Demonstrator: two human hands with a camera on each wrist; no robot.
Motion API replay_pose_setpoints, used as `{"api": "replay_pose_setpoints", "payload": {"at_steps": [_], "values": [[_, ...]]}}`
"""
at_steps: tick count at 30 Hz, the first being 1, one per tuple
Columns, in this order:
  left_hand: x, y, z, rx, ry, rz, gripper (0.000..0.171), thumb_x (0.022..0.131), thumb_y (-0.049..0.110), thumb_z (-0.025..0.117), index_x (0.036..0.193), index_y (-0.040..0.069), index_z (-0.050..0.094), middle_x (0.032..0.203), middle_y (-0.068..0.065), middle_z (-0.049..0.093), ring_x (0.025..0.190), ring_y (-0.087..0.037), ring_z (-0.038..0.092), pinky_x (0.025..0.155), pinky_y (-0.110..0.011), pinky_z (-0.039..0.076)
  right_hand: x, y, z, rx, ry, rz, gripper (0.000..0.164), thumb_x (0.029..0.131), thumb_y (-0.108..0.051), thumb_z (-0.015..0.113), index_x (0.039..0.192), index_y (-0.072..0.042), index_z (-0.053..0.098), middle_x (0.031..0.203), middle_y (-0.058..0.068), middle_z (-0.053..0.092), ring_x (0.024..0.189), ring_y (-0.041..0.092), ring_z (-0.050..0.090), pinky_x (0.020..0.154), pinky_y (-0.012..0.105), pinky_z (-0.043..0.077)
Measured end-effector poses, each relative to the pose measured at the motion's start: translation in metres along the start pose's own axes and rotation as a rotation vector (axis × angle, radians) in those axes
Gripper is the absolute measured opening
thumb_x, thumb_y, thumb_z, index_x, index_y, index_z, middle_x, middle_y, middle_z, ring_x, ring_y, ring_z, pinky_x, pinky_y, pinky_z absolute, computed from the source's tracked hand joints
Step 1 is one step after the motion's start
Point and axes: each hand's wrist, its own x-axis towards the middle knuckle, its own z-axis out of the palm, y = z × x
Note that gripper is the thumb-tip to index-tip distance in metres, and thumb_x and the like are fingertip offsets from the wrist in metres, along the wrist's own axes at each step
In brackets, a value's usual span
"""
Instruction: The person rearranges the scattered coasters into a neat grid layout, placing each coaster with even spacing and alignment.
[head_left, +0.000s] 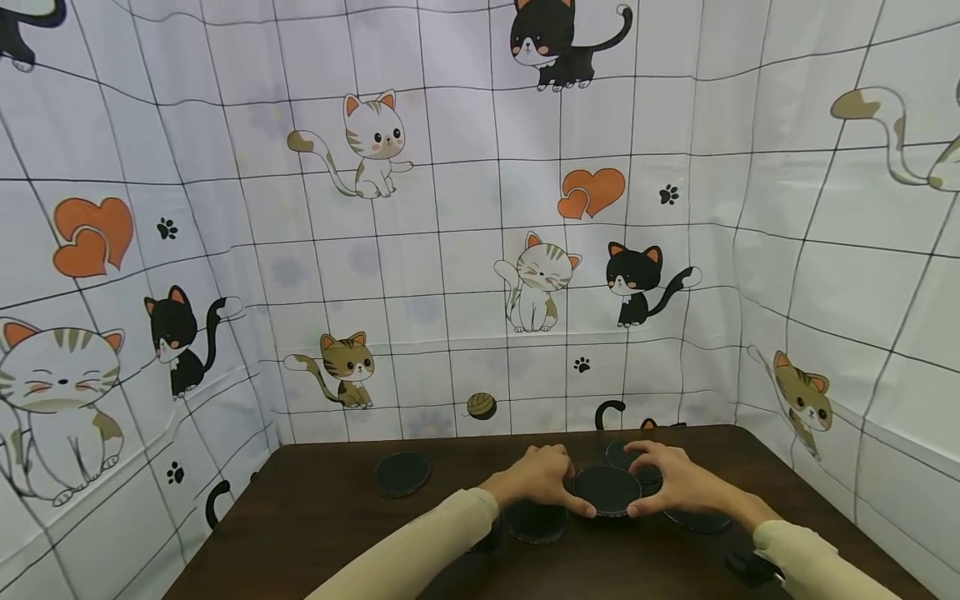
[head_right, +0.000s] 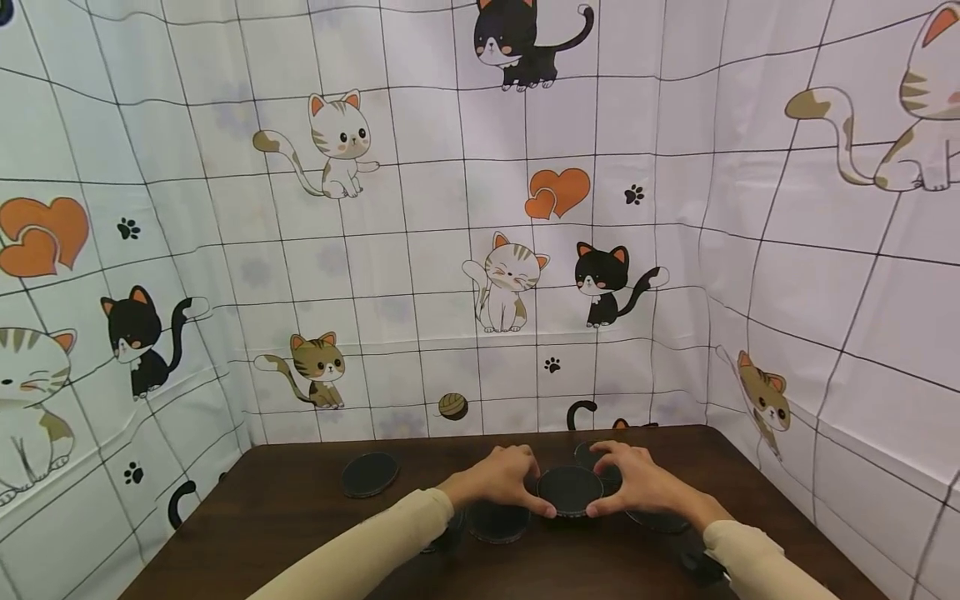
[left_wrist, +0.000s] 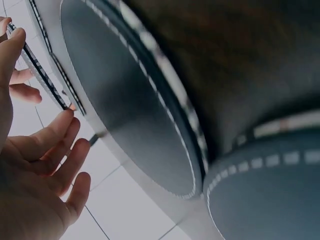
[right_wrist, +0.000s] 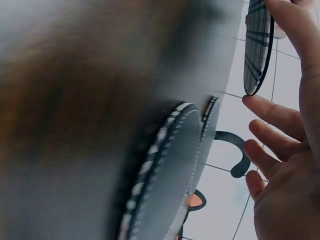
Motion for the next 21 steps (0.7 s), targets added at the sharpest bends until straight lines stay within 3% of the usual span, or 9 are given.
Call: {"api": "replay_pose_setpoints", "payload": {"at_steps": [10,21], "values": [[-0.001,0.011,0.010,0.121,-0.002,0.030,0.060,0.078,0.075,0.073,0.104,0.020,0.075,0.097,0.011,0.056,0.085,-0.007,0.053,0.081,-0.034,0.043,-0.016,0.006,0.013,0.007,-0.020,0.018,0.049,0.080,-0.047,0.087,0.113,-0.014,0.072,0.147,0.021,0.045,0.126,0.059,0.034,0.090,0.078,0.031],[-0.001,0.018,0.014,0.201,-0.037,0.010,0.061,0.078,0.079,0.069,0.095,0.020,0.071,0.093,0.009,0.054,0.083,-0.009,0.051,0.081,-0.034,0.042,-0.016,0.008,0.013,-0.012,-0.031,0.008,0.054,0.078,-0.049,0.087,0.112,-0.010,0.072,0.143,0.023,0.048,0.127,0.053,0.041,0.095,0.076,0.027]]}}
